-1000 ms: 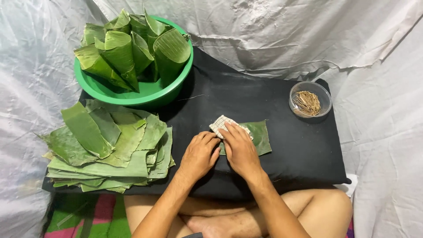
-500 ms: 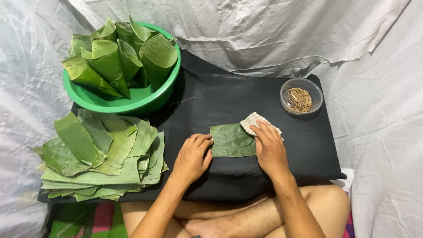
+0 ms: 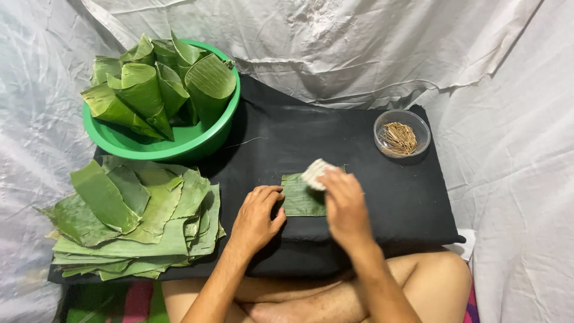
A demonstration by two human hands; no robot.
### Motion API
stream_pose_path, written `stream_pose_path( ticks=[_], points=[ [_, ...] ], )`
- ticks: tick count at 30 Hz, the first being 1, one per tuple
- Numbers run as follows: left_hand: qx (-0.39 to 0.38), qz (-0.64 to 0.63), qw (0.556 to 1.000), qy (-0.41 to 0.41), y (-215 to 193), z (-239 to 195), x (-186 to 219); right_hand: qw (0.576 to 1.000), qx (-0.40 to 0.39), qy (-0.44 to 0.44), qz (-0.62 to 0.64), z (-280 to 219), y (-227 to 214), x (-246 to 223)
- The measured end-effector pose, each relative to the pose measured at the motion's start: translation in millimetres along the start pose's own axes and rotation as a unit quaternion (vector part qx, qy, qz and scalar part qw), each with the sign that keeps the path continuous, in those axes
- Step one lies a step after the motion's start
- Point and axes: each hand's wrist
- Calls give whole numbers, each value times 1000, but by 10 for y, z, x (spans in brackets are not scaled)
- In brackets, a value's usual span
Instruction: Cleaning banana leaves with a cloth and folding them into cone shapes for food packaging
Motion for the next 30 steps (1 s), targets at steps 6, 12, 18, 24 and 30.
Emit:
stream_pose_path(
  ticks=[6,12,18,24,30],
  points=[
    [-6,18,1000,-1,-15,-20,-10,992,-101,-10,77,-174,325,-347],
    [8,17,1000,1,23,-38,-28,992,-110,-5,60,-196,246,-255],
    [19,13,1000,10,106,-67,-97,994,-106,27,12,-207,37,72],
    [13,4,1000,-9,82,-46,-74,994,-90,61,-24,-199,-181,394],
    [-25,-1,999,-36,-28,-8,5,989,-57,133,-19,-149,-286,670]
  ],
)
Point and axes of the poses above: each hand's wrist, its own z-axis towards the middle knuckle, its own y-axis out of the palm, x = y × z, and after that the axes turned 12 degrees about x, right-handed
